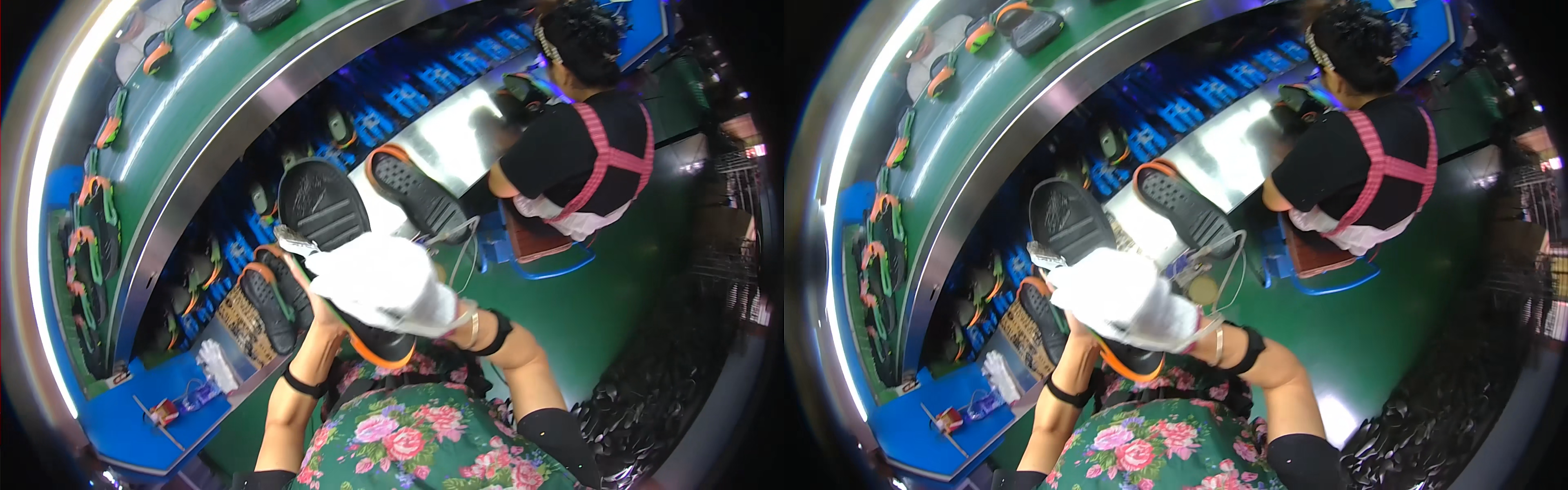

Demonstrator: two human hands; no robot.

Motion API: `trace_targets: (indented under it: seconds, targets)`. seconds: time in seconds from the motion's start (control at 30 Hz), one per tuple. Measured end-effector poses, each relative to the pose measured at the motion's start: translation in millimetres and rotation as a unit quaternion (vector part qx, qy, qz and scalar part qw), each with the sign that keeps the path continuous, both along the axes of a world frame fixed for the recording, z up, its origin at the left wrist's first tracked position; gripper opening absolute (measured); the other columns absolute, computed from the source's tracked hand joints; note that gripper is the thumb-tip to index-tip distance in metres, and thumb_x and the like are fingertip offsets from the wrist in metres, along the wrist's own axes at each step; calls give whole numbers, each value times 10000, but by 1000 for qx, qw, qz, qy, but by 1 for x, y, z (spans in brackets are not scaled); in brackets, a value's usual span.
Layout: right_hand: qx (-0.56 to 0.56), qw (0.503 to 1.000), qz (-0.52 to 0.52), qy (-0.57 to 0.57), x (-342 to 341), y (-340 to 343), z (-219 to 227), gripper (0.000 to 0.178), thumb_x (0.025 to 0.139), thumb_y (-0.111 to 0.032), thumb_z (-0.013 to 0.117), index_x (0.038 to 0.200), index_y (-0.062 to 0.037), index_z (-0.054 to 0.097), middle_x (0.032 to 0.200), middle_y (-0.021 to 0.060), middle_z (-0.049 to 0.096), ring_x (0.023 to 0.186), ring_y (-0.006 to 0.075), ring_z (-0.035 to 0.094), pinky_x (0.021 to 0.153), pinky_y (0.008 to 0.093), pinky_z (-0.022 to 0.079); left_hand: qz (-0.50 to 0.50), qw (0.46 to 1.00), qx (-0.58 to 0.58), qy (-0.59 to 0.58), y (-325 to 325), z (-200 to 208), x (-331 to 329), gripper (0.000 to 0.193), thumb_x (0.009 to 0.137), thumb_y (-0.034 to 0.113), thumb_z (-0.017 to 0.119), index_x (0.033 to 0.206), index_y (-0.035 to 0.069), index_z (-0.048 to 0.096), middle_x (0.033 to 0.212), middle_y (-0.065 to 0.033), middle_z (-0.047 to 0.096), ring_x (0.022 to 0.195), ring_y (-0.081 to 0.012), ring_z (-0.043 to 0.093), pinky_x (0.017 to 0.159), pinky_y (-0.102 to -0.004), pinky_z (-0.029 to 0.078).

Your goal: Applying adhesive to shoe soles using a manual brush applicator on a production line.

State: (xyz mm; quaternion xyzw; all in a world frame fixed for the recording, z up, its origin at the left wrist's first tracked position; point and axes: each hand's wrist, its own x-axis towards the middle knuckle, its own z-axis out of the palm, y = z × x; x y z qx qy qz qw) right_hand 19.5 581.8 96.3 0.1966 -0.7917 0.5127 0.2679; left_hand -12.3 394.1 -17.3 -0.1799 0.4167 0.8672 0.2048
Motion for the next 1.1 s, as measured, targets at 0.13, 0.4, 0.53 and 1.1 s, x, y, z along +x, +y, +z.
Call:
trace_targets:
  seconds: [0.13,0.4,0.53,1.1]
  targets:
    - [7,982,-117,147,-22,29,2,265,790,8,825,1050,-35,795,1071,129,789,918,297,754,808,387,597,-30,998,6,54,18,26,-13,844,1045,764,258,1606,147,393,1562,-38,498,1414,-243,482,1229,-447,346]
    - [-65,998,16,8,-8,8,6,328,818,-86,810,1146,-78,794,1050,89,783,878,279,742,765,373,585,-98,990,73,67,14,9,-1,546,1098,470,451,1314,-7,602,1213,-121,683,1109,-236,676,1004,-393,554]
    - [-106,988,21,-113,9,17,-9,384,844,-76,779,1228,-61,759,1156,102,770,984,292,736,859,375,589,-40,980,194,1,28,20,-9,503,1077,449,491,1228,-9,632,1103,-152,711,982,-240,717,923,-428,594]
    - [-16,996,82,6,5,13,-11,290,842,-50,797,1131,-71,796,1168,100,784,1018,275,752,877,368,595,-267,903,320,103,11,3,-34,1100,885,953,259,1501,72,488,1292,-148,664,1101,-288,687,979,-431,575]
